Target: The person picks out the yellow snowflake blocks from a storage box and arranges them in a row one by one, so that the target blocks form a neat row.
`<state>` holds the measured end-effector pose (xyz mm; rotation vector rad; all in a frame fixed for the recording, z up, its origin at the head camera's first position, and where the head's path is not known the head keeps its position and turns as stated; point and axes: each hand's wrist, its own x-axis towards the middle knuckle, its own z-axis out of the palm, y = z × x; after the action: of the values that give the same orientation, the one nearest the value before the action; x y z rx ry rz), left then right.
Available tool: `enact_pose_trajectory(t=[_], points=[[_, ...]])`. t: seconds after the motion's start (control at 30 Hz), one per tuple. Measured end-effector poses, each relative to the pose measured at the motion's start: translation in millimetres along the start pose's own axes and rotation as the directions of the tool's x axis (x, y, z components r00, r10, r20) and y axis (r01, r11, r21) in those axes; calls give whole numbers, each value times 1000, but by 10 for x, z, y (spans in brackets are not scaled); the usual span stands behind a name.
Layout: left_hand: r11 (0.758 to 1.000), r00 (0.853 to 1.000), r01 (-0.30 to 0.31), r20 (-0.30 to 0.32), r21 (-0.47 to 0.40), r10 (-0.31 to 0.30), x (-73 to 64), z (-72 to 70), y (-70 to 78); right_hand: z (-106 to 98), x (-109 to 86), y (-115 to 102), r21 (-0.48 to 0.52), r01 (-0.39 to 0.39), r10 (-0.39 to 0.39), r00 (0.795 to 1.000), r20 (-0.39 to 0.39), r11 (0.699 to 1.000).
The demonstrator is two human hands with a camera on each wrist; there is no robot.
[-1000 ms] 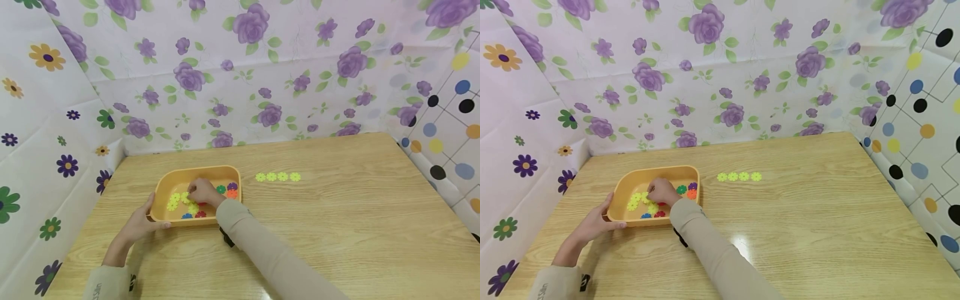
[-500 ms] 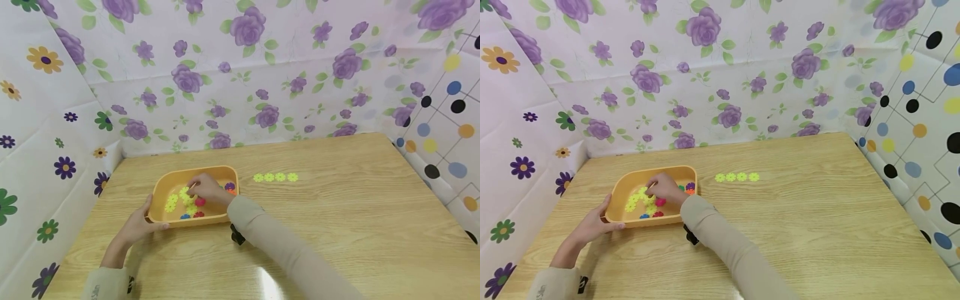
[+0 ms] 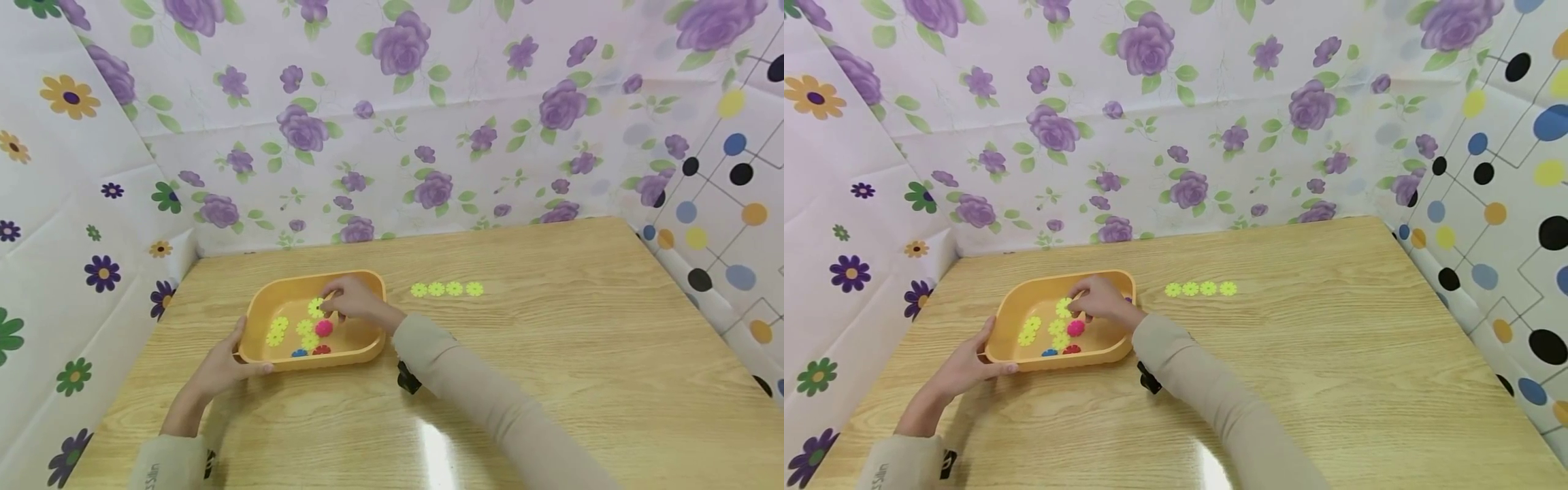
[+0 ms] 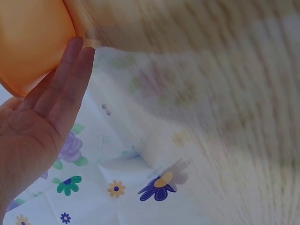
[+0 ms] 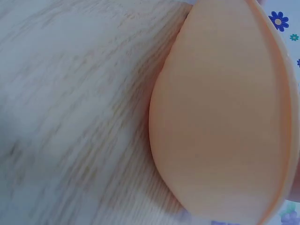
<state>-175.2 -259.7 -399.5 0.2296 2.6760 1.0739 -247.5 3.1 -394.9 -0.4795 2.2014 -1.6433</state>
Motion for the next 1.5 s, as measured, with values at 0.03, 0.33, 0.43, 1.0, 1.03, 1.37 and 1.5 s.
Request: enact_pose_trajectory(t=[0.03, 0.33, 0.43, 1.0, 1.03, 1.37, 1.5], points=[[1000, 1000, -1, -1, 0, 1, -1, 0, -1, -14, -9, 3, 14, -4, 4, 1000, -2, 1000], [1000, 1000, -27, -5, 8, 27, 14, 0, -28, -193, -116, 18, 32, 13, -12, 1000, -14, 999], [1000, 1000, -30, -3, 4, 30, 18, 0, -32, -255, -164, 8, 22, 26, -26, 1000, -10, 999], [1000, 1000, -27, 2, -1, 27, 23, 1, -29, -636, -424, 77, -41, 51, -51, 999, -1, 998], [1000, 1000, -29, 0, -1, 29, 21, -3, -33, -655, -430, 88, -43, 52, -52, 999, 0, 998], [999, 999, -29, -13, 21, 30, -5, -17, -25, -882, -555, 202, -45, 30, -30, 1000, -1, 999], [999, 1000, -25, -15, 26, 25, 3, -7, -17, -1018, -656, 289, -88, 14, -16, 1000, -21, 996]])
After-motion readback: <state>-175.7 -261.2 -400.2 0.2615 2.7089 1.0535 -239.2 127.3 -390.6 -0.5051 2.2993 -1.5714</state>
